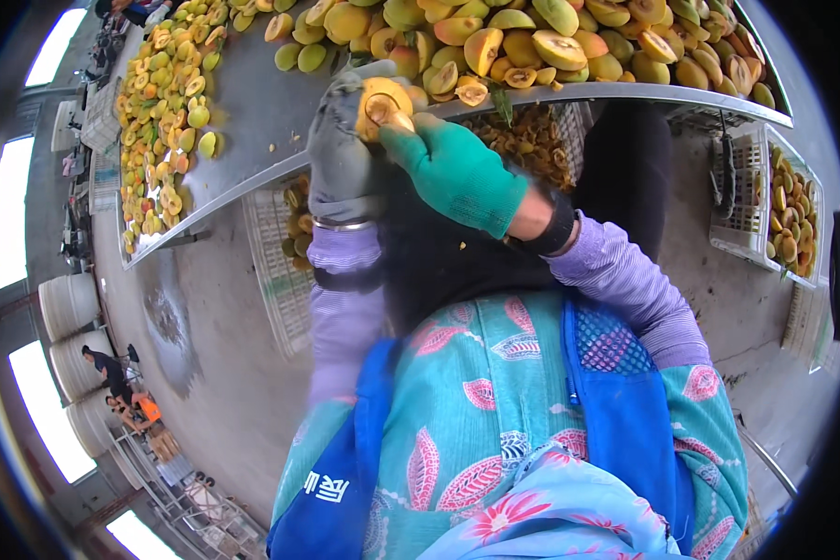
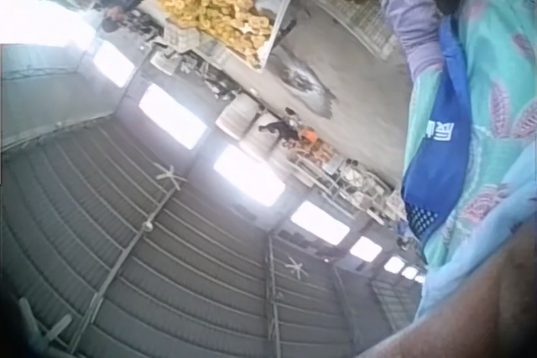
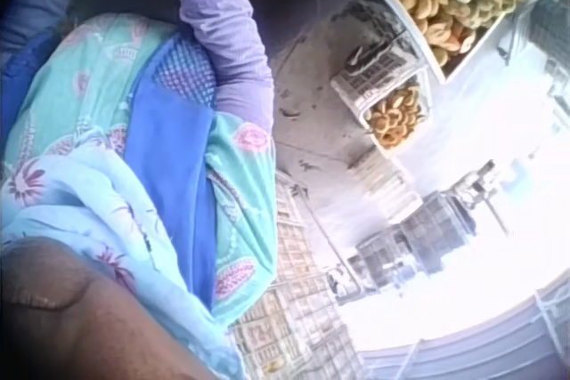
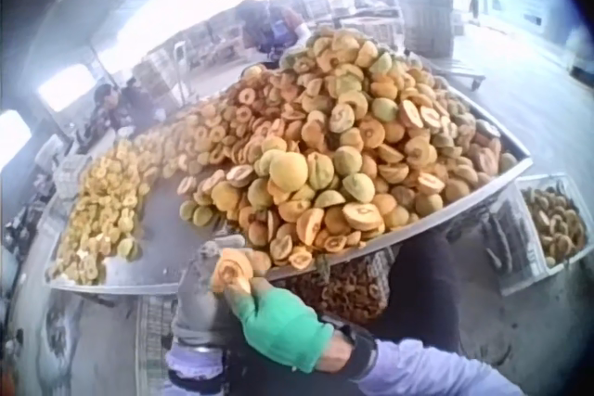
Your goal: The person picks up a peach from a metal table, removes the pit using a handheld tool, and drops the pit into a basket. They place the pitted peach halves back onto the table and repeat the process for several peaches.
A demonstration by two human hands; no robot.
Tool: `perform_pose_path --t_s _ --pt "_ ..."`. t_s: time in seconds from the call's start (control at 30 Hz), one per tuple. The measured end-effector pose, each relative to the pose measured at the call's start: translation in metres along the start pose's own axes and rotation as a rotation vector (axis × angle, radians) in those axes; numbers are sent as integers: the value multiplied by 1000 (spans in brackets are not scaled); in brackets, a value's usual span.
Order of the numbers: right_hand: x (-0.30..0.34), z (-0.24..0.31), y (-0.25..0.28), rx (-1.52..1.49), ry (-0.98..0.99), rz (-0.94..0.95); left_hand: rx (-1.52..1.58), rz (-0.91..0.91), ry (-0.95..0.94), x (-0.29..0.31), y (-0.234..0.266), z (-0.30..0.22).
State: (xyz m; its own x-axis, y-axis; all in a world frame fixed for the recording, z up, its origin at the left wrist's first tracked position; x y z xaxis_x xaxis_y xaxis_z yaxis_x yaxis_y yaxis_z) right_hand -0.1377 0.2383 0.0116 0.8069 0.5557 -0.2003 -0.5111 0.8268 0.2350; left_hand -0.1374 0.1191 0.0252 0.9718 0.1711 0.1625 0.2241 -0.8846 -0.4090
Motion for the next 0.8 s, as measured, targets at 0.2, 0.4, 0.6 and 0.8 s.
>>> perform_pose_path --t_s 0.2,0.4,0.6,0.8 --pt "1 -10 -10 -133 8 -30 24 -71 -43 -2 5 10" --pt "4 -1 -8 -332 -105 16 -282 -150 -94 -14 14 3" --pt "17 9 -40 -1387 -445 283 -367 -5 7 -11 -4 -7" --pt "34 53 -52 -2127 -323 737 120 -60 294 -12 122 51"
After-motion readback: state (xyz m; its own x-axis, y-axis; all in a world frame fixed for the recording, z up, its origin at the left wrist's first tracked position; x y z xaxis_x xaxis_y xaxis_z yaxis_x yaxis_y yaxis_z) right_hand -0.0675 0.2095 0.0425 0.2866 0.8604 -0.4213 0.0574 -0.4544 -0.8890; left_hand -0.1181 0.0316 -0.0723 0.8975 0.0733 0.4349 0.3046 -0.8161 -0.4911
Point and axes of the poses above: each hand's wrist, its own x-axis away from the middle knuckle, its own y-axis out of the back of the hand, z = x × y, the point moved 6 cm from there along -x, towards the middle knuckle, and after that the axes turned 14 degrees about y, right-handed, at the moved point
